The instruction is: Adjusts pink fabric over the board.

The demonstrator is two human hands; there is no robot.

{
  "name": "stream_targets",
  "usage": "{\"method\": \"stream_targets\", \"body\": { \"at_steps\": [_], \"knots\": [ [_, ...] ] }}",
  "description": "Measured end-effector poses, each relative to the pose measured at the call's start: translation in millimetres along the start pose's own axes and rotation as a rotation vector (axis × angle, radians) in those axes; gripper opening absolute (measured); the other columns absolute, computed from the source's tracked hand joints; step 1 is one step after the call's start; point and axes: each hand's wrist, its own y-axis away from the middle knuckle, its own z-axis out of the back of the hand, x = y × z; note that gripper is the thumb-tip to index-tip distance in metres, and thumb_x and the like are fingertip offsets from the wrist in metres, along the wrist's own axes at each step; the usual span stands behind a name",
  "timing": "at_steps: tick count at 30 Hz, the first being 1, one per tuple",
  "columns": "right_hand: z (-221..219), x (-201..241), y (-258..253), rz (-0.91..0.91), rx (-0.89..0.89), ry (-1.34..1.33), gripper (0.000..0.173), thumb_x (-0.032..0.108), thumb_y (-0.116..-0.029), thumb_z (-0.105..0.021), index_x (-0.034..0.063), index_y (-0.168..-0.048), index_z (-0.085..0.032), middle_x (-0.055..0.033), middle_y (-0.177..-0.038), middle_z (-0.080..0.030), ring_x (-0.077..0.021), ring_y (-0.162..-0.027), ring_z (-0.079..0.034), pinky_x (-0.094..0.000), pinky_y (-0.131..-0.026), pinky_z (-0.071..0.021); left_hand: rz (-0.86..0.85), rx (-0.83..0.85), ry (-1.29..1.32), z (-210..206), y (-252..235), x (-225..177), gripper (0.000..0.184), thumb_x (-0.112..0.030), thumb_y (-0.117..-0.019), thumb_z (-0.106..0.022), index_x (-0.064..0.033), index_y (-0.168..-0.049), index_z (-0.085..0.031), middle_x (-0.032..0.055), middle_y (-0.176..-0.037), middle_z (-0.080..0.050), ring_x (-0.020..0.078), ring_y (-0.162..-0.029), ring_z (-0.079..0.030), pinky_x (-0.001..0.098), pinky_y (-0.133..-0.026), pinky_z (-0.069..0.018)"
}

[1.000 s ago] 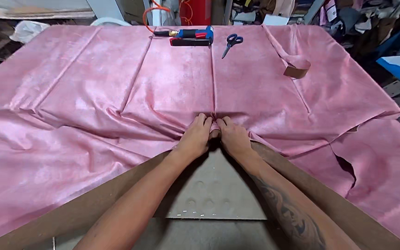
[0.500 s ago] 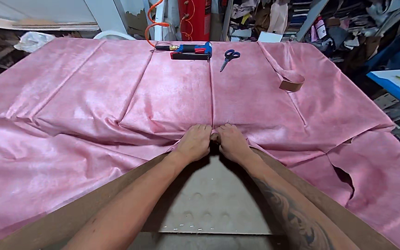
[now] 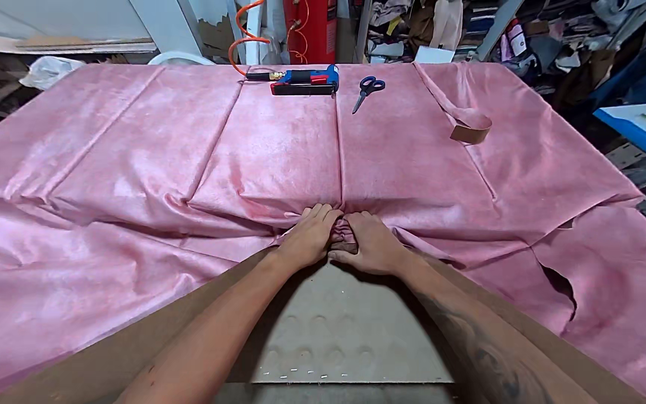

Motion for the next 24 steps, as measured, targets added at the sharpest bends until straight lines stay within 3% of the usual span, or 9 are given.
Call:
{"method": "stream_targets", "body": {
  "at_steps": [3,7,9,11,13,15,21,22,24],
  "knots": [
    [33.2,-2.4,2.8,-0.147,0.082,-0.36,0.045,0.053,-0.0991,-0.06,0.0169,-0.122,-0.072,-0.006,-0.114,-0.066,-0.0198,-0.106,-0.064,-0.0461,-0.092,-0.0551,0.012,-0.093,0.002,-5.3,-0.7,-3.7,0.022,-0.013,-0.0925,-0.069,-0.0047,-0.113,-0.067,0.0126,-0.109,-0.065,0.031,-0.108,-0.062,0.0481,-0.094,-0.0507],
    [35.1,1.2,1.7,-0.152,0.077,-0.167,0.038,0.023,-0.0841,-0.082,0.0134,-0.118,-0.07,-0.0095,-0.11,-0.069,-0.0277,-0.106,-0.066,-0.0524,-0.092,-0.0553,0.032,-0.275,-0.073,-15.7,-0.7,-9.5,0.003,-0.002,-0.0895,-0.065,-0.0033,-0.092,-0.067,0.0117,-0.089,-0.066,0.0298,-0.09,-0.066,0.0459,-0.082,-0.0538],
    [24.5,12.3,3.4,-0.193,-0.03,0.008,0.035,0.013,-0.0736,-0.083,0.0135,-0.107,-0.071,-0.0094,-0.099,-0.07,-0.0318,-0.093,-0.069,-0.0564,-0.073,-0.0565,0.009,-0.385,-0.128,-24.9,-1.4,-10.2,0.006,-0.001,-0.0892,-0.063,-0.0043,-0.085,-0.066,0.0103,-0.082,-0.065,0.0286,-0.083,-0.066,0.0446,-0.075,-0.053],
    [11.6,18.1,5.4,-0.171,-0.152,0.237,0.024,0.009,-0.0763,-0.076,0.011,-0.099,-0.069,-0.0107,-0.089,-0.068,-0.0327,-0.078,-0.069,-0.0527,-0.057,-0.0528,-0.039,-0.464,-0.183,-32.1,0.3,-9.0,0.011,-0.002,-0.0918,-0.059,-0.0052,-0.084,-0.066,0.0097,-0.082,-0.065,0.0282,-0.083,-0.064,0.0439,-0.074,-0.0512],
    [-3.3,9.5,5.3,-0.046,-0.299,0.414,0.005,0.007,-0.0883,-0.065,0.0081,-0.092,-0.067,-0.0103,-0.084,-0.066,-0.031,-0.081,-0.066,-0.0483,-0.065,-0.0506,-0.076,-0.47,-0.212,-32.5,5.6,-9.4,0.013,-0.005,-0.097,-0.056,-0.0062,-0.09,-0.068,0.0114,-0.096,-0.067,0.0301,-0.097,-0.064,0.0459,-0.086,-0.0518],
    [-12.0,-4.6,-0.8,0.084,-0.409,0.477,0.012,0.005,-0.0941,-0.056,0.0056,-0.088,-0.066,-0.0111,-0.083,-0.063,-0.0317,-0.087,-0.062,-0.0489,-0.077,-0.0475,-0.083,-0.435,-0.245,-27.7,9.4,-9.3,0.015,-0.009,-0.1003,-0.055,-0.009,-0.098,-0.07,0.0117,-0.112,-0.069,0.0315,-0.113,-0.063,0.0493,-0.099,-0.0502],
    [-14.6,-37.9,-11.5,0.447,-0.447,0.452,0.015,0.004,-0.1003,-0.053,0.0055,-0.1,-0.067,-0.0151,-0.109,-0.069,-0.0322,-0.096,-0.066,-0.045,-0.076,-0.0533,-0.239,-0.432,-0.271,-27.3,-2.8,10.9,0.019,-0.004,-0.1003,-0.054,-0.0065,-0.101,-0.073,0.0095,-0.103,-0.072,0.0272,-0.092,-0.066,0.0408,-0.077,-0.0532],
    [-12.3,-41.7,-10.8,0.478,-0.423,0.403,0.014,0.003,-0.0997,-0.054,0.0057,-0.102,-0.068,-0.0146,-0.11,-0.069,-0.0309,-0.097,-0.066,-0.0435,-0.078,-0.0539,-0.235,-0.413,-0.228,-26.9,-1.6,12.9,0.019,-0.003,-0.1002,-0.054,-0.0062,-0.103,-0.073,0.01,-0.105,-0.072,0.0267,-0.095,-0.067,0.0399,-0.08,-0.0544],
    [-7.2,-43.0,-2.8,0.424,-0.309,0.249,0.015,0.013,-0.0969,-0.059,0.0075,-0.106,-0.07,-0.0119,-0.115,-0.068,-0.0289,-0.107,-0.064,-0.0437,-0.09,-0.0534,-0.151,-0.265,-0.104,-19.3,10.2,10.8,0.022,-0.009,-0.101,-0.055,-0.0076,-0.116,-0.072,0.0102,-0.121,-0.069,0.0266,-0.117,-0.063,0.0415,-0.102,-0.0522]
  ]
}}
